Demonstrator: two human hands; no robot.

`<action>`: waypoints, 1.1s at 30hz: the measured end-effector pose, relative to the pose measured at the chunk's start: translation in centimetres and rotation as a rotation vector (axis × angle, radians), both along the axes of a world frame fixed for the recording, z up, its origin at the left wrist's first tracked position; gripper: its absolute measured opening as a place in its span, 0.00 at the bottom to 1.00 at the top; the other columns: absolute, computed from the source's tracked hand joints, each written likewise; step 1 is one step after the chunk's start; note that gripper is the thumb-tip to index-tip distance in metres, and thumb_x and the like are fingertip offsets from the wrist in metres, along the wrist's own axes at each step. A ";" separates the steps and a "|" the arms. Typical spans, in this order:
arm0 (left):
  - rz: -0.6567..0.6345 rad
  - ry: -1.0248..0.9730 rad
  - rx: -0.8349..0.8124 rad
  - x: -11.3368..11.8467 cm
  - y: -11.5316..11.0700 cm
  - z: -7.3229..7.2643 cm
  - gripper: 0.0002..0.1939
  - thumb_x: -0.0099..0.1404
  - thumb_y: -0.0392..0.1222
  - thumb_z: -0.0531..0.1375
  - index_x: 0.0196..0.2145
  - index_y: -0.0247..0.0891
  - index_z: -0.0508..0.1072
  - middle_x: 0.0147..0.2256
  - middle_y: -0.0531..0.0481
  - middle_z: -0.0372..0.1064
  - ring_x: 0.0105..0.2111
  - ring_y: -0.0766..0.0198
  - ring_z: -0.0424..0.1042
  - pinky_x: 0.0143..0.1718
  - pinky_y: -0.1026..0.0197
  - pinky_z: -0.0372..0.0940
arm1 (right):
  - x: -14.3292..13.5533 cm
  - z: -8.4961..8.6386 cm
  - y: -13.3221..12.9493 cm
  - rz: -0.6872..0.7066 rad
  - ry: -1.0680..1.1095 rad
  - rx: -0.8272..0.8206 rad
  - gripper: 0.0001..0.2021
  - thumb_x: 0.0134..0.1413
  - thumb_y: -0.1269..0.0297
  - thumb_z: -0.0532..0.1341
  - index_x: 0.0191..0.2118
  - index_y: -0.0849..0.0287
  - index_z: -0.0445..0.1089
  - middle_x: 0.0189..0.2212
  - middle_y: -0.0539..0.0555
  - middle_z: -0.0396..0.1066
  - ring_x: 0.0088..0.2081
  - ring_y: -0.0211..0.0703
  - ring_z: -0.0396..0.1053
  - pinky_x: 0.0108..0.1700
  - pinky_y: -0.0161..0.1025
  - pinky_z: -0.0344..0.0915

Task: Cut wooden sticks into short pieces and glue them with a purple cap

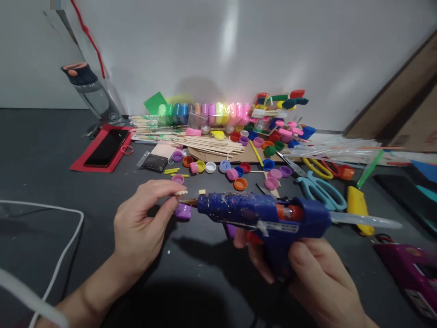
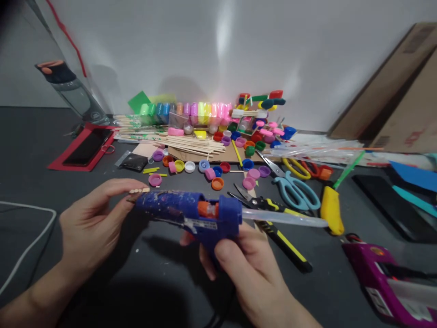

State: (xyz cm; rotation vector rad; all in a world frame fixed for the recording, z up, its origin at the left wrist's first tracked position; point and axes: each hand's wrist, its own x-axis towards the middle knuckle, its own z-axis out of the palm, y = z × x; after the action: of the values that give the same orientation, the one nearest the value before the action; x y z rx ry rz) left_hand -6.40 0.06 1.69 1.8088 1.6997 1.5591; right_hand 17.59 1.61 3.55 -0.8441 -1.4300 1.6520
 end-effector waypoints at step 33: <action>0.040 0.322 0.228 -0.7 0.2 0.1 0.13 0.63 0.30 0.62 0.43 0.46 0.75 0.39 0.51 0.78 0.43 0.56 0.74 0.48 0.47 0.63 | 2.0 -2.0 -1.2 -0.095 -0.322 0.173 0.20 0.63 0.45 0.52 0.41 0.43 0.79 0.35 0.53 0.80 0.35 0.49 0.79 0.39 0.38 0.76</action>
State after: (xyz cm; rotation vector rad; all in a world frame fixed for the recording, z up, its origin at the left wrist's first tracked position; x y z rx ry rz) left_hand -7.08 0.25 1.82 2.2578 1.7582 1.6036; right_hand 19.54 0.38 1.53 -1.0954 -1.6951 1.3420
